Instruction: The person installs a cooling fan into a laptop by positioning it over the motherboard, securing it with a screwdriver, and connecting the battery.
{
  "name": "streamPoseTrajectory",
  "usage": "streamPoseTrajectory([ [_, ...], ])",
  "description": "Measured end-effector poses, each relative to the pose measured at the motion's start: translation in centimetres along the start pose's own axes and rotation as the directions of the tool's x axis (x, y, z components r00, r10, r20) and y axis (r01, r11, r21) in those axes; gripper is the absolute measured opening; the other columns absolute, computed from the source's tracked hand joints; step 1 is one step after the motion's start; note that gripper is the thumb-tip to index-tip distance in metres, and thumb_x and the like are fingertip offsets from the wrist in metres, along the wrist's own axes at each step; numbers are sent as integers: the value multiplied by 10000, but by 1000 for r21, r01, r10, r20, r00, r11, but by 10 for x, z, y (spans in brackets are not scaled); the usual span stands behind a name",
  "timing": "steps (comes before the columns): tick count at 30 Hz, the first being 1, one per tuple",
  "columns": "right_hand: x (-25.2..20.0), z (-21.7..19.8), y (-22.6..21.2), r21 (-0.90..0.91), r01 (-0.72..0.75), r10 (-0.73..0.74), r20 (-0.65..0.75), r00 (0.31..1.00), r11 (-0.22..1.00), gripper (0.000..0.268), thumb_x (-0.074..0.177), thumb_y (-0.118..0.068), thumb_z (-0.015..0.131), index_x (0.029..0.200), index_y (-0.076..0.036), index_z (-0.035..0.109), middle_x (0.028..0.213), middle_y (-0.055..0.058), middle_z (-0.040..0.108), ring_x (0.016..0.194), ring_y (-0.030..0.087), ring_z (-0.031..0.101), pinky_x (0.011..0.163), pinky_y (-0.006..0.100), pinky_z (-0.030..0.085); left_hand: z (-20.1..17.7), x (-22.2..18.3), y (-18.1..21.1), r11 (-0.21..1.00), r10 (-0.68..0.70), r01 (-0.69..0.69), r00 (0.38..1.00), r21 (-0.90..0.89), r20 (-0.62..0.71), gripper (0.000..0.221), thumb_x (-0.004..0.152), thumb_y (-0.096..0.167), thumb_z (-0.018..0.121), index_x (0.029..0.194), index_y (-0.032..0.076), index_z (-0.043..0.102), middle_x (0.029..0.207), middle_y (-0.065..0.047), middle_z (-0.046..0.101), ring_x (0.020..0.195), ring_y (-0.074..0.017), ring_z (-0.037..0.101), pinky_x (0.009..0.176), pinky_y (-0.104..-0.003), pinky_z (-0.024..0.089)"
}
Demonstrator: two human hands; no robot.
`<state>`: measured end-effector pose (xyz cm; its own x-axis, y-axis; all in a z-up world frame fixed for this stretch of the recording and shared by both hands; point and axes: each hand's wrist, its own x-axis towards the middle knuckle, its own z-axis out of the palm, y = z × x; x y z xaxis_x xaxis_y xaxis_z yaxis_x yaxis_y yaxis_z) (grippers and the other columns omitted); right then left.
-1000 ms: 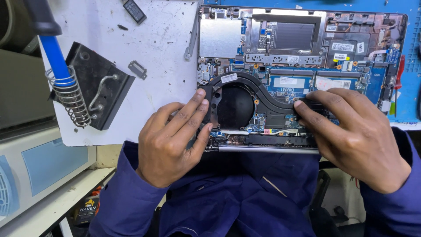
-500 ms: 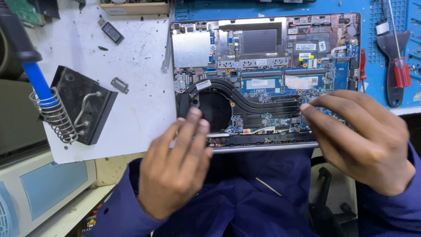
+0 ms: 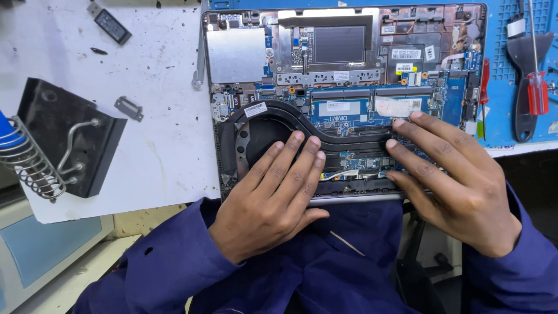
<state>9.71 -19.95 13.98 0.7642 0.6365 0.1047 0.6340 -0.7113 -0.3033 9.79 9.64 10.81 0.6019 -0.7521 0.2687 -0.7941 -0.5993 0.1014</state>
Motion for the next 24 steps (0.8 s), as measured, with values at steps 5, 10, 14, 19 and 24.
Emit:
streamPoseTrajectory([
  [5,5,3,4,-5,20,-20,24,1000,1000,400,964,-184,702,1299,26,645,1378,266,621,1333,477,592,1172,605,535,2,0,-5,999,32,-32,999,-18,-18,596,1130,512,532,1393,-14,630,1446,-199,598,1362,-337,575,1171,-412,480],
  [10,5,3,5,32,24,-25,27,999,999,405,951,-160,719,1299,33,644,1366,282,626,1320,490,600,1162,612,545,2,1,-4,999,51,-50,999,11,-15,569,1143,500,519,1390,2,643,1441,-185,607,1358,-325,579,1168,-396,482],
  [14,6,3,5,11,15,-16,41,999,1000,395,965,-169,706,1302,26,644,1374,263,621,1333,480,588,1173,601,546,1,1,-2,999,42,-42,999,30,-11,555,1150,472,484,1390,-5,635,1428,-186,615,1353,-322,583,1167,-399,477],
  [19,4,-8,1,48,16,-13,-53,998,999,356,958,-123,728,1244,79,667,1300,308,654,1262,515,638,1112,603,576,-1,6,5,993,3,-5,1000,116,16,569,1156,457,319,1403,40,617,1453,-151,600,1371,-347,548,1174,-432,437],
  [24,-5,-24,-2,21,-53,57,-310,949,998,130,988,67,736,1041,185,732,1106,356,715,1058,522,721,971,552,593,-1,16,15,972,-31,35,999,234,-20,396,1120,151,366,1465,102,553,1328,-109,646,1292,-306,610,1101,-405,503],
])
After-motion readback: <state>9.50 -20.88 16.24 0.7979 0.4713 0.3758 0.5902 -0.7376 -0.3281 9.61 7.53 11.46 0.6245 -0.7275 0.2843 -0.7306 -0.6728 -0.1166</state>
